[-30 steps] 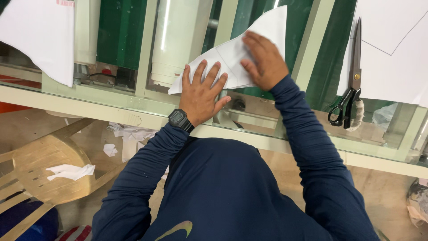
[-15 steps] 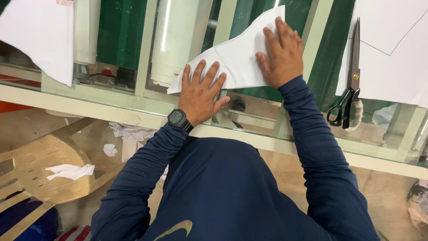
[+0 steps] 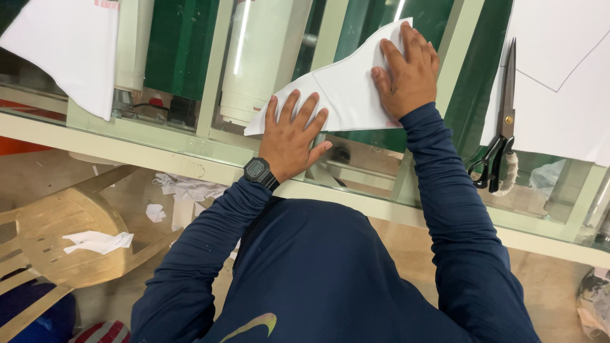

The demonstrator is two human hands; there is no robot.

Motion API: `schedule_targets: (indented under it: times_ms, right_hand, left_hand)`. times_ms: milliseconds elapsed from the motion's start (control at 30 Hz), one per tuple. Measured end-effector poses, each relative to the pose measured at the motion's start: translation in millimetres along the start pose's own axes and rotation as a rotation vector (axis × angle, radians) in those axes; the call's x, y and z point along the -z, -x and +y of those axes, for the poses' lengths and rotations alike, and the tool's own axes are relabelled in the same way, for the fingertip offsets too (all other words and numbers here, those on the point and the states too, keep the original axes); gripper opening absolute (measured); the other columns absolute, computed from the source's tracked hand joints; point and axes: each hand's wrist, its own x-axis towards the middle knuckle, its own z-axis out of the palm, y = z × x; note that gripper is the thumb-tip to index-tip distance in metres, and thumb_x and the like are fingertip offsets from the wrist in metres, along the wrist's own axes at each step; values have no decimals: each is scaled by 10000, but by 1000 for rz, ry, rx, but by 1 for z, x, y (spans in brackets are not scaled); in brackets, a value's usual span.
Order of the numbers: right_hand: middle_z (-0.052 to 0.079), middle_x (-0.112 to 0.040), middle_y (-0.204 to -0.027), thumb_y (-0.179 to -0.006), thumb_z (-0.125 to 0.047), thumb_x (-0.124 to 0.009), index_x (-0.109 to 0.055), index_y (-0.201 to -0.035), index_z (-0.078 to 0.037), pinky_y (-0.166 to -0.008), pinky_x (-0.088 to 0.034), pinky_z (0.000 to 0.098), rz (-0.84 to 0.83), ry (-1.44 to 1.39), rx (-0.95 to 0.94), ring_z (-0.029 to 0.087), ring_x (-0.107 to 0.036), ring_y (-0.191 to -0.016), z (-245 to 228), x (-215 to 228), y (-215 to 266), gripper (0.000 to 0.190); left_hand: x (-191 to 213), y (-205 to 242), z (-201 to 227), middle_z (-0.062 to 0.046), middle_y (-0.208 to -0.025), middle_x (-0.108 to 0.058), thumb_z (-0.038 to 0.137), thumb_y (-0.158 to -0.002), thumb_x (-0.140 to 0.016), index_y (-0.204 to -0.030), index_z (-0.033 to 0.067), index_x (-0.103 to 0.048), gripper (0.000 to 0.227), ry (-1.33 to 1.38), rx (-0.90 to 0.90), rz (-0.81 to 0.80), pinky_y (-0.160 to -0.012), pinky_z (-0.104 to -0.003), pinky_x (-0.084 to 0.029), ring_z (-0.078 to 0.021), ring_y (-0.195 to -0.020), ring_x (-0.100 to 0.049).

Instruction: The person uses shears to cut along drawn outlines on white paper sheets placed on a glass table. They repeatedly reposition the paper, cut along the lines, and set the cut pieces aside.

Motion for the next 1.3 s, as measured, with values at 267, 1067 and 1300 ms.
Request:
schedule_targets:
  times_ms: [267,1067,1300]
  right_hand:
    - [150,-541,-1541,-912,-163,-854,-762,-1152,-139,-1161,-366,502,27,-160,206,360,-499,-1418,-13,-9,-36,259]
    - [253,-425,-1600,-916,-176,-822,-625,-1441,-74,-1188,-338,552,-53,-11,-65,406,-474,-1428,-50,53,51,570]
    - [269,-408,-1568,-841,-252,-862,-645,-1380,-99,-1146,-367,548,-98,-55,-30,434,-465,-1400,-44,52,98,601]
  left_hand:
    - [2,-1,0,-126,-1567,-438,553,-929,-668,-1411,154,-593,630,5,-6,16,-1173,-690,-220,-400,-1448,-342]
    - [2,-1,-2,-133,-1567,-438,526,-947,-677,-1414,137,-598,614,40,3,-4,-1177,-694,-214,-400,-1468,-327]
    - [0,0,-2,-139,-1567,-428,514,-937,-691,-1422,134,-594,623,10,-14,0,-1163,-698,-209,-409,-1465,-320]
